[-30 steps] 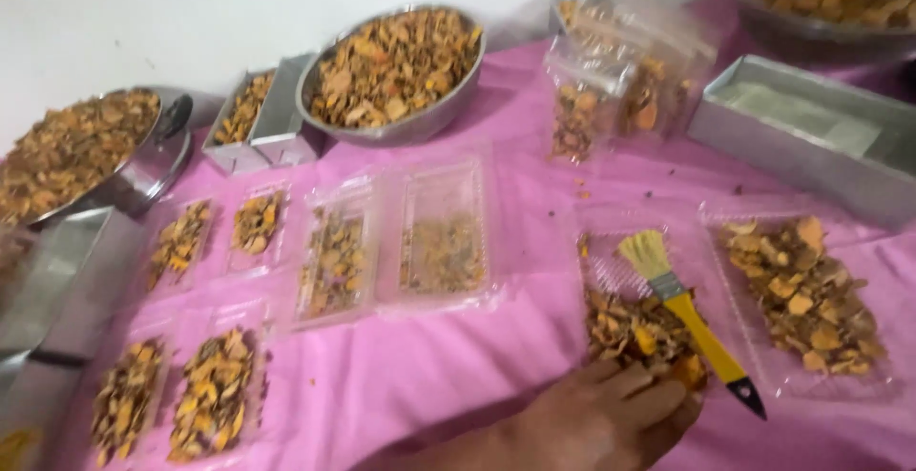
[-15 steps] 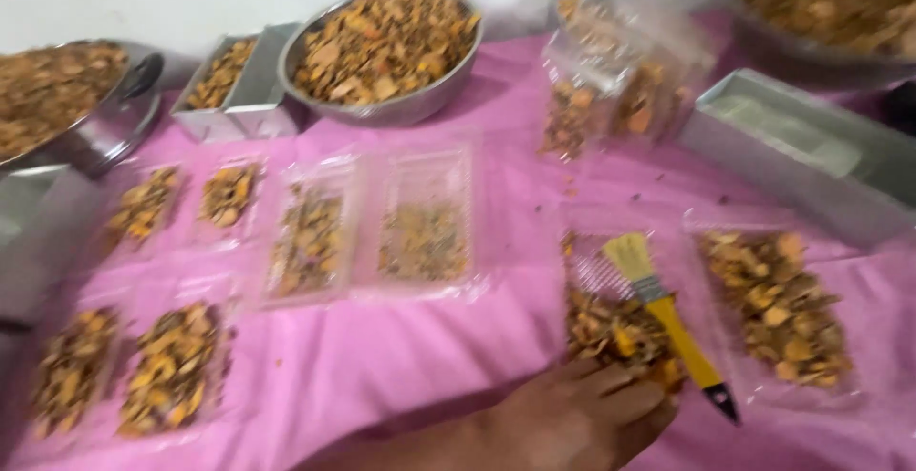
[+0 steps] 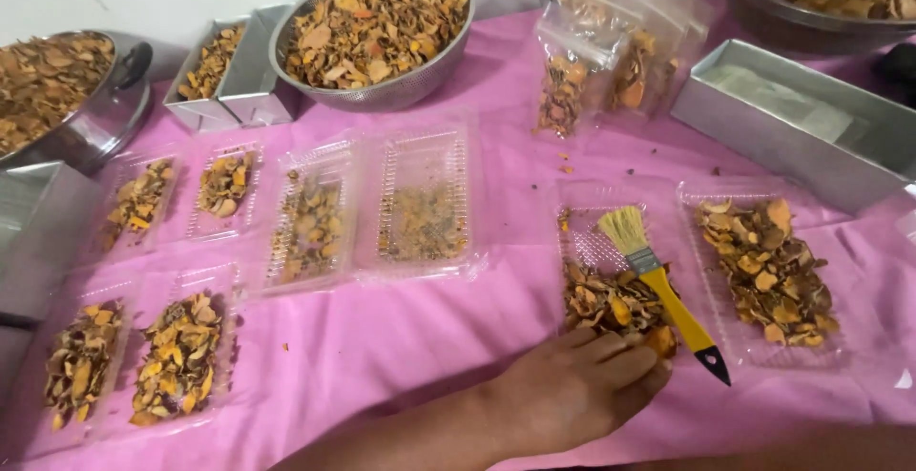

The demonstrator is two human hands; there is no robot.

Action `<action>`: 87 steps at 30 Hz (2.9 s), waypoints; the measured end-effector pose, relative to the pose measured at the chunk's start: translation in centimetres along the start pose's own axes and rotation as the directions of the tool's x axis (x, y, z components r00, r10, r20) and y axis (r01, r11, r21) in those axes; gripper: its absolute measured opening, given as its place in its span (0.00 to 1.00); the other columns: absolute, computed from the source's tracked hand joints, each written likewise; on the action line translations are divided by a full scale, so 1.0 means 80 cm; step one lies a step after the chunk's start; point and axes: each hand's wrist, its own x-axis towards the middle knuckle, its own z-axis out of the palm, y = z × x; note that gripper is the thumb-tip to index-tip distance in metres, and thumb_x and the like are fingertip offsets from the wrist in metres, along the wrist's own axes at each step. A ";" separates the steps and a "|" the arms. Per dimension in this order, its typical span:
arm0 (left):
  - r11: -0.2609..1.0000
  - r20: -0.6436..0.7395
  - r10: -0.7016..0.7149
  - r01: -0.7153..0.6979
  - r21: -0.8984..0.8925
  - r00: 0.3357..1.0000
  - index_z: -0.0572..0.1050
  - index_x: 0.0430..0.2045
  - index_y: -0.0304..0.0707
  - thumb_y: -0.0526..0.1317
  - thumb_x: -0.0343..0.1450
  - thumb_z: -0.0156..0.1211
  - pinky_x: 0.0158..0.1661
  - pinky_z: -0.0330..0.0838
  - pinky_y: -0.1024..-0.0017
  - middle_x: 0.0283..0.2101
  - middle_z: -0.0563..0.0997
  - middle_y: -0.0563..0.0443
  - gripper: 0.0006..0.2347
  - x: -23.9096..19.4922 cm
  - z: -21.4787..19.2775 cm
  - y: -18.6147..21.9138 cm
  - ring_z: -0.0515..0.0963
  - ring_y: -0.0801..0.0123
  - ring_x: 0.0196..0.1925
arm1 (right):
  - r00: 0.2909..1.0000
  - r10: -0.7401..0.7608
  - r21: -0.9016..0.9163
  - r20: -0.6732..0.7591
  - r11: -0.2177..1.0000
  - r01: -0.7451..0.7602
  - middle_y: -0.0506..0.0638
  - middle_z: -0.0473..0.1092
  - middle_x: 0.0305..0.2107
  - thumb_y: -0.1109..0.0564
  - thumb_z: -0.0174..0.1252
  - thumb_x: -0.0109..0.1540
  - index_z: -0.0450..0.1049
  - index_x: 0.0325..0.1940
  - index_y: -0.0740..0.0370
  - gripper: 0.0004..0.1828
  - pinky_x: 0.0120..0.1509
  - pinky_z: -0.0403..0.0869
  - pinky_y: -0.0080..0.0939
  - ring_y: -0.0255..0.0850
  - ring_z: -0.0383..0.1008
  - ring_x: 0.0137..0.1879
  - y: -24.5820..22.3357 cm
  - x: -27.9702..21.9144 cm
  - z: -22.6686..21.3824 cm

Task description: Sorting and arranging dried tea leaves into plastic containers using a brush and hands.

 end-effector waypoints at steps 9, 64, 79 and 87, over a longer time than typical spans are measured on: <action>0.994 0.003 0.006 -0.006 0.111 1.000 0.80 0.47 0.35 0.30 0.75 0.61 0.47 0.73 0.65 0.47 0.79 0.48 0.08 0.014 -0.020 0.002 0.77 0.59 0.44 | 0.984 0.172 -0.553 -0.053 0.815 -0.172 0.49 0.62 0.71 0.77 0.49 0.42 0.76 0.61 0.38 0.49 0.76 0.57 0.61 0.52 0.57 0.77 0.200 -0.073 0.088; 0.948 0.238 -0.317 0.301 0.104 0.918 0.82 0.36 0.41 0.37 0.71 0.54 0.42 0.69 0.47 0.49 0.77 0.33 0.08 0.062 0.005 -0.014 0.75 0.41 0.51 | 0.436 0.515 0.517 -0.738 0.847 -0.126 0.65 0.79 0.45 0.53 0.51 0.70 0.71 0.51 0.66 0.13 0.47 0.92 0.57 0.65 0.86 0.51 0.175 -0.159 0.104; 0.881 0.157 -0.411 0.435 -0.186 0.898 0.76 0.29 0.41 0.36 0.64 0.60 0.37 0.69 0.56 0.32 0.77 0.51 0.04 0.057 -0.025 -0.041 0.76 0.52 0.33 | 0.363 0.760 0.650 -0.540 0.650 -0.393 0.73 0.81 0.49 0.44 0.38 0.65 0.75 0.61 0.76 0.36 0.55 0.83 0.64 0.67 0.86 0.48 0.174 -0.172 0.117; 0.653 0.330 -0.495 0.595 -0.469 0.804 0.80 0.38 0.37 0.37 0.68 0.58 0.38 0.73 0.64 0.40 0.84 0.48 0.08 0.063 -0.024 -0.047 0.83 0.58 0.40 | 0.478 0.642 0.673 -0.599 0.727 -0.133 0.68 0.80 0.52 0.41 0.48 0.65 0.77 0.58 0.72 0.33 0.53 0.87 0.65 0.68 0.88 0.40 0.185 -0.154 0.108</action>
